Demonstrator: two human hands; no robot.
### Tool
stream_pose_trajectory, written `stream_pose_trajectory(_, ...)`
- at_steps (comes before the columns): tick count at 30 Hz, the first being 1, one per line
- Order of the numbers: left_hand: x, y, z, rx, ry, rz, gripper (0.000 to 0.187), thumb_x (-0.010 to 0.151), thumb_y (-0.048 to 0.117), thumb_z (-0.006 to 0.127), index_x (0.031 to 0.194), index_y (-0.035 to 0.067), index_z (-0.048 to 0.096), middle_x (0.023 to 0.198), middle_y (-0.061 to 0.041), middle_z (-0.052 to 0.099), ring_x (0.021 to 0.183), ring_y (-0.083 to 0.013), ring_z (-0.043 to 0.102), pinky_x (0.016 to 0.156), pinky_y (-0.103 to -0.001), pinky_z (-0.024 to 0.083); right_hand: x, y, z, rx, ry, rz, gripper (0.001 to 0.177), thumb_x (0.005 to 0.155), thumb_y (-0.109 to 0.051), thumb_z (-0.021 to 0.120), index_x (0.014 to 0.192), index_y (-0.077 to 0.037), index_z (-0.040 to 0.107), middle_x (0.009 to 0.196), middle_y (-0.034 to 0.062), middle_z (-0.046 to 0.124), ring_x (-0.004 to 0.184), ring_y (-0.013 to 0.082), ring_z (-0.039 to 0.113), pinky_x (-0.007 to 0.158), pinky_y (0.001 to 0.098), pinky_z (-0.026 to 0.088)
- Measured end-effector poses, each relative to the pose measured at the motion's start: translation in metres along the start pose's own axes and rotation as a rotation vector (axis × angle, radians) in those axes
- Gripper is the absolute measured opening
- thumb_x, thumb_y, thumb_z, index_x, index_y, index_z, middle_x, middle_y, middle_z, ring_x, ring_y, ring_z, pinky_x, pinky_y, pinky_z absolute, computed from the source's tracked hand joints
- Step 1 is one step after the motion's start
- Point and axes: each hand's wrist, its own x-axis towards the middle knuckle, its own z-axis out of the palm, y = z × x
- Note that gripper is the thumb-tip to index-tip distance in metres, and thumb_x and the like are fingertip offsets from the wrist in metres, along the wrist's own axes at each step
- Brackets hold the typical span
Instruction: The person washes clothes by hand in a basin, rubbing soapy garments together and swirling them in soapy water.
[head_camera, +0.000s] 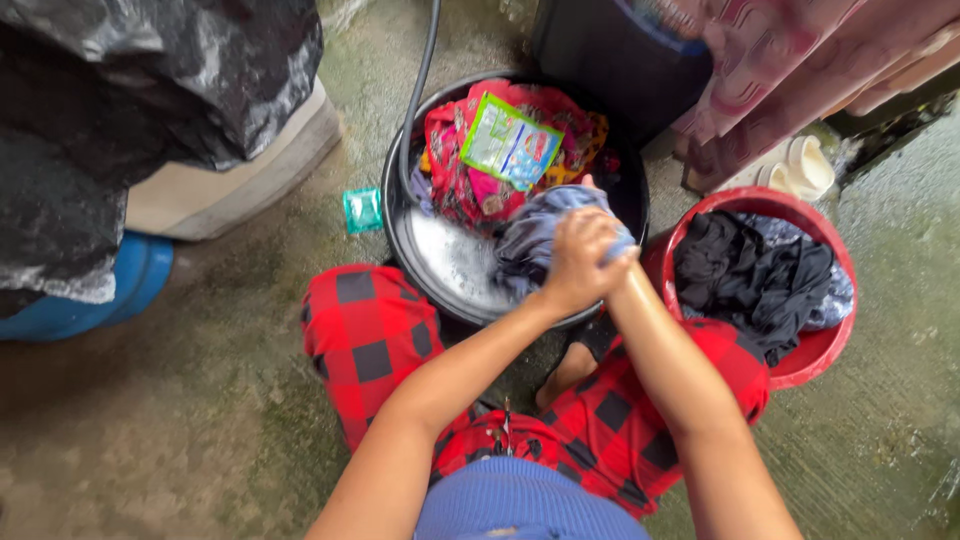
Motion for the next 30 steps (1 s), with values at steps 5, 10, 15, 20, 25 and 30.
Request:
stream_pose_trajectory(5, -0.011, -0.054, 0.022, 0.053, -0.078, -0.053, 0.038, 0.087, 0.034, 0.080, 0.073, 0.002, 0.066, 0.072, -0.018, 0.062, 0.072, -0.0380, 0.062, 0.069, -0.050, 0.046, 0.003, 0.001, -0.010, -0.017, 0.021, 0.058, 0.052, 0.096, -0.054, 0.059, 0.116, -0.007, 0.067, 0.115, 0.0111, 0.072, 0.106, 0.0281, 0.067, 0.097, 0.0479, 0.055)
stream_pose_trajectory(10, -0.008, -0.149, -0.003, 0.190, 0.008, -0.455, 0.032, 0.099, 0.033, 0.072, 0.090, 0.002, 0.068, 0.094, -0.018, 0.066, 0.094, -0.0393, 0.062, 0.089, -0.051, 0.048, 0.011, -0.004, -0.015, -0.015, 0.030, 0.070, 0.034, 0.102, -0.043, 0.063, 0.108, -0.010, 0.069, 0.107, 0.0083, 0.073, 0.100, 0.0238, 0.068, 0.094, 0.0434, 0.057)
stream_pose_trajectory(15, -0.015, -0.150, -0.014, 0.068, -0.055, -0.351, 0.042, 0.078, 0.020, 0.070, 0.113, -0.002, 0.064, 0.125, -0.024, 0.061, 0.123, -0.0415, 0.052, 0.104, -0.050, 0.041, 0.012, -0.028, -0.013, -0.023, -0.167, -0.141, 0.053, 0.097, -0.053, 0.058, 0.121, -0.007, 0.067, 0.118, 0.0105, 0.071, 0.111, 0.0269, 0.067, 0.100, 0.0451, 0.054)
stream_pose_trajectory(20, -0.018, -0.146, 0.000, -0.140, -0.469, -0.454, 0.057, 0.079, 0.019, 0.076, 0.127, -0.005, 0.058, 0.120, -0.024, 0.065, 0.114, -0.0390, 0.061, 0.097, -0.047, 0.047, 0.010, -0.010, 0.010, -0.665, -0.085, -0.360, 0.057, 0.099, -0.044, 0.058, 0.144, -0.009, 0.053, 0.133, 0.0064, 0.064, 0.123, 0.0184, 0.059, 0.109, 0.0345, 0.044)
stream_pose_trajectory(25, 0.011, -0.145, -0.003, -0.677, -0.353, -0.781, 0.027, 0.095, 0.009, 0.061, 0.117, -0.002, 0.072, 0.096, -0.006, 0.076, 0.087, -0.0163, 0.069, 0.079, -0.032, 0.056, -0.010, -0.002, 0.002, -0.993, -0.065, -0.421, 0.062, 0.091, -0.014, 0.074, 0.147, -0.005, 0.049, 0.125, 0.0088, 0.060, 0.109, 0.0203, 0.053, 0.091, 0.0361, 0.045)
stream_pose_trajectory(30, 0.047, -0.086, 0.003, -1.220, -0.250, -0.723, 0.021, 0.101, 0.002, 0.061, 0.119, -0.004, 0.068, 0.101, -0.006, 0.072, 0.090, -0.0132, 0.066, 0.082, -0.029, 0.054, 0.035, 0.040, -0.044, -0.996, -0.033, -0.654, 0.060, 0.083, -0.013, 0.078, 0.135, 0.001, 0.053, 0.124, 0.0083, 0.064, 0.112, 0.0187, 0.062, 0.093, 0.0344, 0.055)
